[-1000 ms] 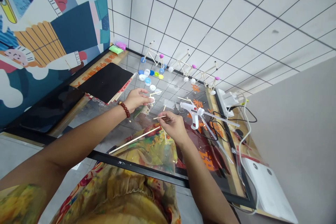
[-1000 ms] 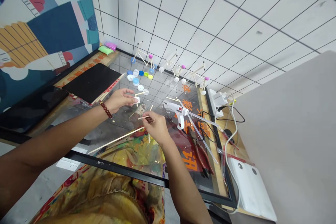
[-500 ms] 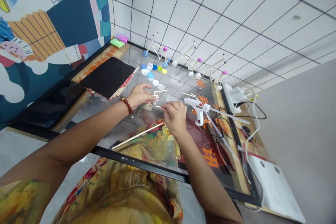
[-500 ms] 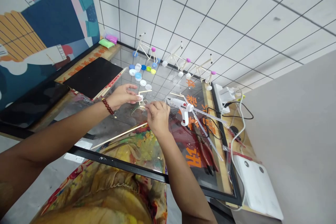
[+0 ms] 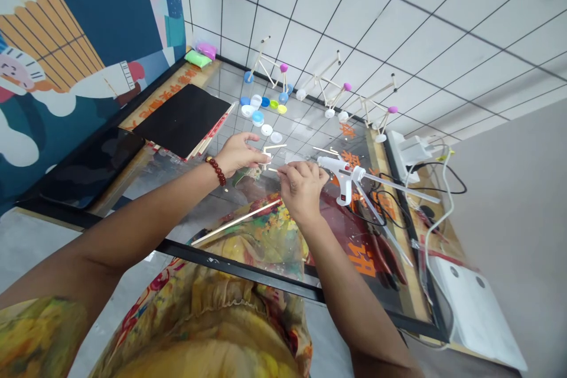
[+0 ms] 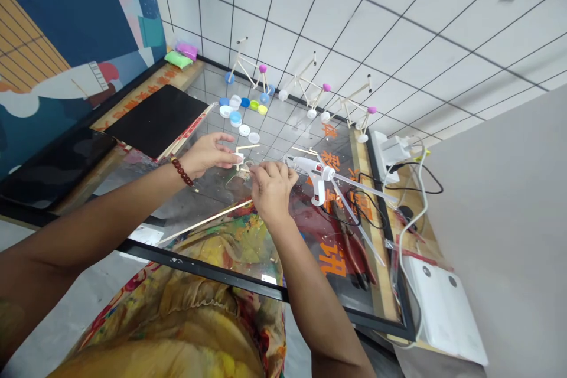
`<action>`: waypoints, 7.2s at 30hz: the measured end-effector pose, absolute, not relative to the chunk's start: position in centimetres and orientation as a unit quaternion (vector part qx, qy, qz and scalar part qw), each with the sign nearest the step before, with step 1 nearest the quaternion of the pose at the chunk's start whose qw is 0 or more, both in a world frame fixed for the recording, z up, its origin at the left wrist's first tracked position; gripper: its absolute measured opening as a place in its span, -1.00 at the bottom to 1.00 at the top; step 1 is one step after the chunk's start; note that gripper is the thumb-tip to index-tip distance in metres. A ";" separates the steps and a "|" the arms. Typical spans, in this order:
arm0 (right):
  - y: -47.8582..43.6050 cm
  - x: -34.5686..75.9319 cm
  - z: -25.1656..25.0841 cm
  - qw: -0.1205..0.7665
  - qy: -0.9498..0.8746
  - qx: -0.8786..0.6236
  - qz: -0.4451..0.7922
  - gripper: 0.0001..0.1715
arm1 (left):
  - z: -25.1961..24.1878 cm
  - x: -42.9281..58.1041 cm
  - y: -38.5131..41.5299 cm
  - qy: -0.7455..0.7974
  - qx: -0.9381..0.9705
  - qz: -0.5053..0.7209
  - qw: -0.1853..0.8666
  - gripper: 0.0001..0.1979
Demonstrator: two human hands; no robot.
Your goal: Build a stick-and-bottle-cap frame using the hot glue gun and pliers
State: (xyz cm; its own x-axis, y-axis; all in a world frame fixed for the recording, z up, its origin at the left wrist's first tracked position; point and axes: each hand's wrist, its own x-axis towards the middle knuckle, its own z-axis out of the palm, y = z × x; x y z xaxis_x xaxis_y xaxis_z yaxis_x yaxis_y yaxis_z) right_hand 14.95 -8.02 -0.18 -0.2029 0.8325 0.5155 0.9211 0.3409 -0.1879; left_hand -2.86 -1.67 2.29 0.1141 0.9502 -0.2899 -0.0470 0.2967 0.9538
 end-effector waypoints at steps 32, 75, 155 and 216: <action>-8.1 14.8 -0.5 0.267 -0.776 -0.568 -0.061 -0.84 | 2.0 -2.7 -1.6 0.525 0.439 0.396 0.612 -0.23; -8.3 14.6 -0.5 0.220 -0.804 -0.550 -0.054 -0.83 | 2.1 -3.6 -1.5 0.566 0.653 0.280 0.418 -0.42; -8.4 17.0 1.4 0.289 -0.758 -0.583 -0.041 -0.78 | 2.1 -5.3 -0.2 0.324 0.849 0.298 0.292 -0.65; -8.4 14.9 0.1 0.217 -0.837 -0.502 -0.012 -0.82 | 0.9 -4.9 -0.6 0.361 0.846 0.316 0.231 -0.84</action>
